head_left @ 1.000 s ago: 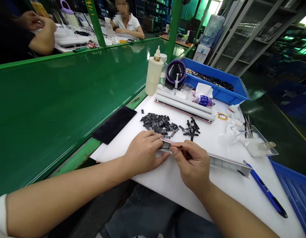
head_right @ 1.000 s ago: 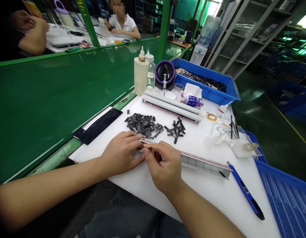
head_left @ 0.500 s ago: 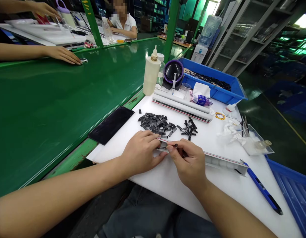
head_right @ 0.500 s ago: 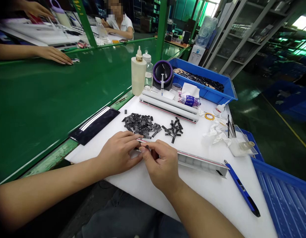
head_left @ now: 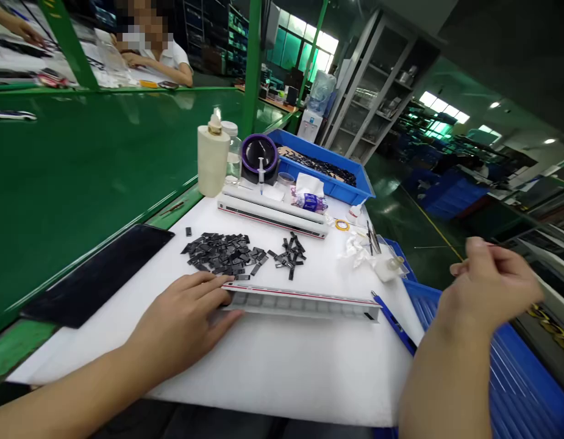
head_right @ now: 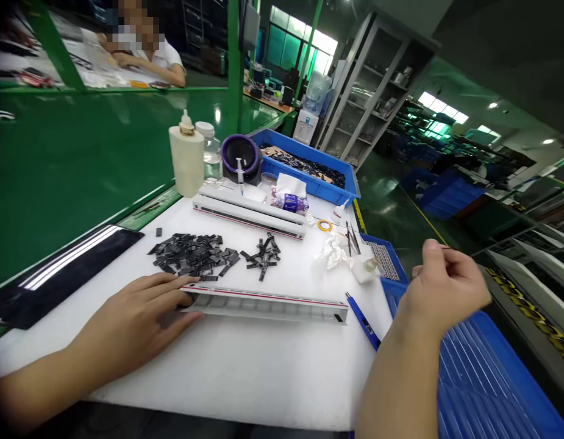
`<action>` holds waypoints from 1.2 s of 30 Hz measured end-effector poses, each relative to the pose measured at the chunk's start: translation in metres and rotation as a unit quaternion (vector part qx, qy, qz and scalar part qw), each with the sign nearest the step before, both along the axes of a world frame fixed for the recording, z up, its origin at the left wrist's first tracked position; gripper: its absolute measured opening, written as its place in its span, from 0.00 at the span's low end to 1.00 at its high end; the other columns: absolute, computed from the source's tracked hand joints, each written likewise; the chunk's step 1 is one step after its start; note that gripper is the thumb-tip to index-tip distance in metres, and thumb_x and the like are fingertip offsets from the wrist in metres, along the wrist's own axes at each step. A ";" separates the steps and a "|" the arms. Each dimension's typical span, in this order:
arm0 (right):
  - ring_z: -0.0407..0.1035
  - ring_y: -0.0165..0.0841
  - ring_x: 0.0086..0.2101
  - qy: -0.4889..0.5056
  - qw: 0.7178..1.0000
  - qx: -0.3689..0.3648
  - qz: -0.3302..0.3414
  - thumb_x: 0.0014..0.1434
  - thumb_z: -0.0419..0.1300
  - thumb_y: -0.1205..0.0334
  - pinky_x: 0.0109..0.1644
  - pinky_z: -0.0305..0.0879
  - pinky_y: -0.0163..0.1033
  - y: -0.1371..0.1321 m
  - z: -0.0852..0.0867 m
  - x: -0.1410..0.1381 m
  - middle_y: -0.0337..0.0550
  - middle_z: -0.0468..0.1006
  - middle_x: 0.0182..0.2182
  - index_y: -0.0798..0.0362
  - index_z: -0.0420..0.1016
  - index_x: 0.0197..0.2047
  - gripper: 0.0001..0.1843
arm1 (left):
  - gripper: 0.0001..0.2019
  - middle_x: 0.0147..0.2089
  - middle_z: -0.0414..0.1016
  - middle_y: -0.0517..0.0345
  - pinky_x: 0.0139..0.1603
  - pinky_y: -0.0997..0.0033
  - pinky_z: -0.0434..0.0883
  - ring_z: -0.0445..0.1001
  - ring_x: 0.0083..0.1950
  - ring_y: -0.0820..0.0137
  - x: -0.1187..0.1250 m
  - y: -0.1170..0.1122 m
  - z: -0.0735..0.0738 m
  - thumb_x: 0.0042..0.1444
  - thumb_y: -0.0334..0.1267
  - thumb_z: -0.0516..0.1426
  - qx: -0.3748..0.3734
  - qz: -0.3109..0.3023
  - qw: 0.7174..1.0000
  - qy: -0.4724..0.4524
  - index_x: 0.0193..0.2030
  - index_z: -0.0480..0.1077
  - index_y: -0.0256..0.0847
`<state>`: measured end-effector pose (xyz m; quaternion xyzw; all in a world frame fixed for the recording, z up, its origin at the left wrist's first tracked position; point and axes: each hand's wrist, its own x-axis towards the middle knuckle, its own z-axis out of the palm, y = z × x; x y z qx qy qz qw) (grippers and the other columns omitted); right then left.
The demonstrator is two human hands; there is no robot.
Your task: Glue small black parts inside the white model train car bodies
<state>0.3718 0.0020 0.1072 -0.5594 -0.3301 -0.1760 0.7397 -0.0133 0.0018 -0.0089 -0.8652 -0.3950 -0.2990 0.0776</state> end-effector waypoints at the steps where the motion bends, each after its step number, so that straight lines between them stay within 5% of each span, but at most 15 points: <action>1: 0.60 0.32 0.19 0.011 0.997 -0.068 -0.028 0.48 0.67 0.59 0.24 0.56 0.41 0.005 -0.005 0.020 0.37 0.68 0.20 0.51 0.75 0.26 0.07 | 0.11 0.47 0.81 0.51 0.49 0.53 0.75 0.75 0.47 0.56 -0.001 0.001 -0.001 0.61 0.46 0.57 0.001 -0.002 1.000 -0.001 0.35 0.75 0.41; 4: 0.61 0.32 0.22 0.008 0.982 -0.173 -0.073 0.48 0.67 0.57 0.29 0.60 0.42 0.013 -0.030 0.053 0.36 0.67 0.18 0.54 0.78 0.27 0.09 | 0.10 0.47 0.81 0.52 0.50 0.53 0.74 0.76 0.48 0.57 -0.003 0.002 -0.001 0.60 0.46 0.57 -0.009 -0.003 1.000 0.003 0.35 0.75 0.43; 7: 0.63 0.32 0.22 -0.016 0.974 -0.205 -0.099 0.50 0.66 0.55 0.32 0.62 0.41 0.017 -0.047 0.058 0.37 0.69 0.18 0.56 0.80 0.30 0.11 | 0.10 0.45 0.81 0.53 0.50 0.53 0.74 0.76 0.49 0.56 -0.004 0.003 -0.002 0.59 0.47 0.59 -0.011 -0.006 1.000 0.001 0.35 0.74 0.44; 15: 0.65 0.34 0.24 -0.027 0.936 -0.347 -0.047 0.48 0.67 0.52 0.36 0.62 0.43 0.025 -0.063 0.067 0.40 0.72 0.20 0.57 0.83 0.35 0.17 | 0.13 0.43 0.80 0.56 0.51 0.50 0.73 0.76 0.49 0.54 -0.004 0.004 -0.001 0.62 0.50 0.55 -0.037 -0.005 0.999 -0.007 0.35 0.73 0.45; 21: 0.59 0.30 0.23 -0.073 0.990 -0.125 0.008 0.55 0.63 0.56 0.30 0.58 0.39 0.016 -0.058 0.032 0.37 0.67 0.22 0.57 0.82 0.38 0.13 | 0.12 0.45 0.82 0.50 0.49 0.54 0.76 0.78 0.46 0.57 0.000 -0.001 0.010 0.61 0.46 0.57 -0.034 -0.012 0.999 0.027 0.32 0.74 0.41; 25: 0.64 0.34 0.25 -0.139 0.974 -0.103 0.145 0.55 0.65 0.60 0.31 0.59 0.41 0.011 -0.055 -0.004 0.42 0.72 0.22 0.54 0.81 0.30 0.07 | 0.12 0.48 0.81 0.49 0.47 0.53 0.76 0.77 0.47 0.57 0.003 -0.008 0.014 0.61 0.45 0.57 -0.039 0.006 0.998 0.049 0.33 0.74 0.39; 28: 0.66 0.32 0.26 -0.218 0.924 -0.154 0.273 0.57 0.64 0.61 0.30 0.59 0.39 0.005 -0.053 -0.030 0.41 0.74 0.24 0.52 0.80 0.33 0.05 | 0.12 0.51 0.80 0.49 0.47 0.51 0.75 0.76 0.49 0.55 0.004 -0.013 0.020 0.61 0.46 0.57 -0.057 0.020 0.996 0.059 0.35 0.75 0.39; 33: 0.68 0.29 0.29 -0.332 0.756 -0.320 0.465 0.62 0.62 0.57 0.34 0.65 0.36 -0.001 -0.052 -0.059 0.39 0.77 0.29 0.53 0.80 0.43 0.10 | 0.12 0.44 0.81 0.52 0.47 0.51 0.73 0.75 0.48 0.54 0.002 -0.013 0.035 0.58 0.47 0.59 -0.121 0.036 0.990 0.070 0.41 0.74 0.41; 36: 0.71 0.31 0.32 -0.312 0.727 -0.366 0.490 0.65 0.59 0.53 0.37 0.67 0.36 0.000 -0.055 -0.063 0.41 0.79 0.32 0.52 0.80 0.44 0.14 | 0.10 0.43 0.79 0.52 0.48 0.52 0.72 0.74 0.48 0.55 0.001 -0.011 0.039 0.55 0.40 0.58 -0.167 0.056 0.982 0.074 0.43 0.72 0.41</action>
